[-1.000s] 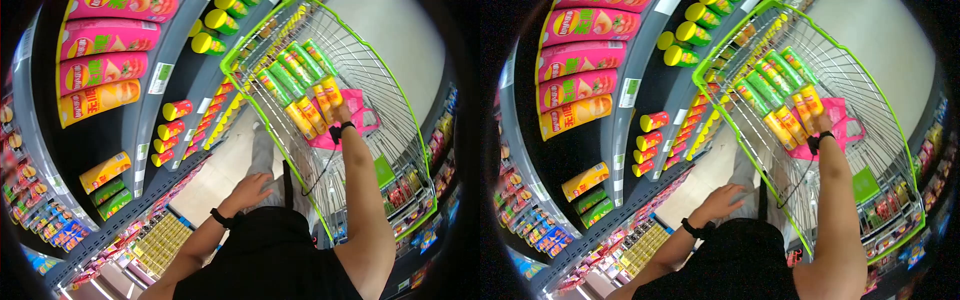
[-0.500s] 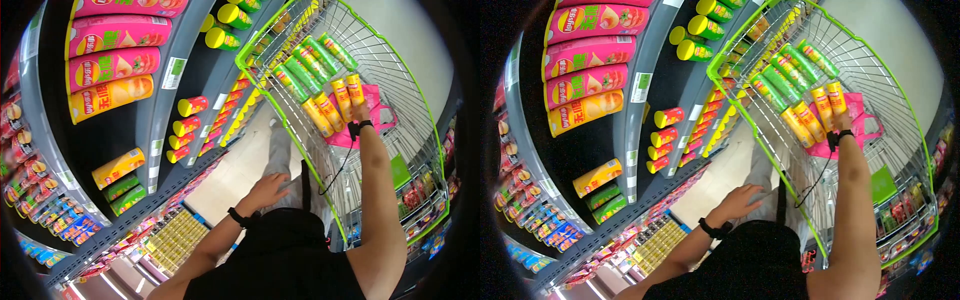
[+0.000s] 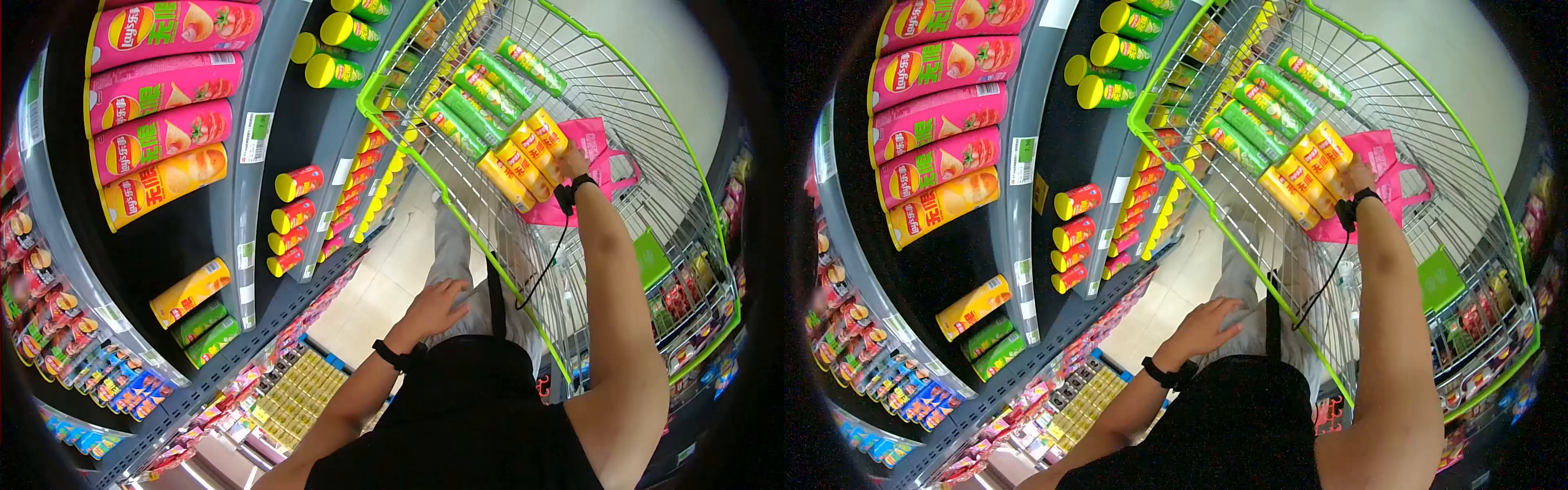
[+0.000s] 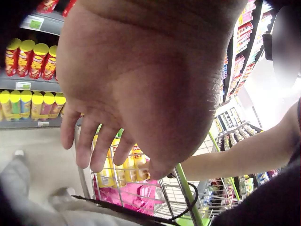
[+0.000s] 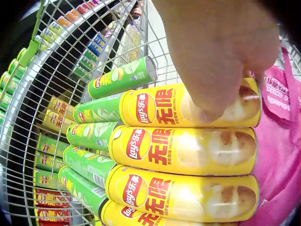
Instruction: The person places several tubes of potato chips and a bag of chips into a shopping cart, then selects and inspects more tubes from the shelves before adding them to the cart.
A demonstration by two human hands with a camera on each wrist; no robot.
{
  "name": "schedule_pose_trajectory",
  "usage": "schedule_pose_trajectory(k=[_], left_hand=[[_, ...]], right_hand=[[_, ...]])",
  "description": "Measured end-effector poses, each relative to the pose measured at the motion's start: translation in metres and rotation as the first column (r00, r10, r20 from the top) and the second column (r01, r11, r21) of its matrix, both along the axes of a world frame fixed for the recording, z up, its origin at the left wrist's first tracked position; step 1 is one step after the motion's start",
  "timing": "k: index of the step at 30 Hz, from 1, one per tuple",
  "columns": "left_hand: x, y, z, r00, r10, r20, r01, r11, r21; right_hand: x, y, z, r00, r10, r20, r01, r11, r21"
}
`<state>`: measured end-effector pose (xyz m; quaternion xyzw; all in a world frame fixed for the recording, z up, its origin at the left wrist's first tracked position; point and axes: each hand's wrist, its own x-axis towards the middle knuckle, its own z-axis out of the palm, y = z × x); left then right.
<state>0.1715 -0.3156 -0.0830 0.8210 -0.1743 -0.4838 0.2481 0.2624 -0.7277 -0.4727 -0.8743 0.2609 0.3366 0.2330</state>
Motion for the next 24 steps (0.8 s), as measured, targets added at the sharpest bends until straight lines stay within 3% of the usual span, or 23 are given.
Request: schedule_pose_trajectory(k=[2, 5, 8, 11, 14, 16, 17, 19, 20, 21, 22, 24], left_hand=[[0.001, -0.001, -0.002, 0.999, -0.014, -0.032, 0.014, 1.000, 0.020], [0.003, 0.001, -0.002, 0.999, -0.025, -0.031, 0.025, 1.000, 0.011], [0.008, 0.001, 0.000, 0.999, -0.036, -0.013, 0.036, 0.999, 0.028], [0.006, 0.004, 0.004, 1.000, -0.027, -0.001, 0.027, 0.999, 0.021], [0.006, 0.008, 0.002, 0.999, -0.031, 0.006, 0.031, 1.000, -0.006], [0.004, 0.011, 0.002, 0.998, -0.058, 0.007, 0.058, 0.998, -0.024], [0.006, 0.013, 0.000, 0.996, -0.083, 0.014, 0.083, 0.996, -0.032], [0.011, 0.020, -0.004, 0.989, -0.128, 0.078, 0.132, 0.990, -0.050], [0.014, 0.025, -0.005, 0.987, -0.107, 0.119, 0.117, 0.990, -0.081], [0.016, 0.031, -0.005, 0.984, -0.087, 0.156, 0.106, 0.987, -0.119], [0.021, 0.038, 0.000, 0.983, -0.057, 0.173, 0.081, 0.987, -0.136], [0.036, 0.050, 0.010, 0.978, -0.008, 0.210, 0.050, 0.979, -0.195]], right_hand=[[0.000, 0.001, -0.003, 0.999, 0.040, -0.017, -0.042, 0.995, -0.095], [-0.007, -0.001, -0.001, 0.967, 0.246, 0.070, -0.231, 0.957, -0.176], [0.001, 0.004, 0.012, 0.977, -0.023, 0.211, 0.005, 0.996, 0.086], [-0.005, 0.010, 0.008, 0.929, -0.074, 0.362, 0.050, 0.996, 0.074], [-0.013, -0.001, -0.046, 0.801, -0.166, 0.575, 0.037, 0.973, 0.229], [0.000, 0.013, 0.029, 0.824, -0.275, 0.496, 0.108, 0.934, 0.340], [0.001, 0.021, 0.040, 0.828, -0.271, 0.492, 0.162, 0.954, 0.252], [0.001, 0.030, 0.059, 0.765, -0.267, 0.586, 0.134, 0.956, 0.261], [0.005, 0.037, 0.084, 0.764, -0.316, 0.563, 0.138, 0.932, 0.335], [0.002, 0.039, 0.081, 0.733, -0.293, 0.614, 0.129, 0.946, 0.296], [0.007, 0.050, 0.123, 0.707, -0.341, 0.620, 0.142, 0.927, 0.348], [0.004, 0.061, 0.140, 0.655, -0.348, 0.671, 0.140, 0.928, 0.344]])
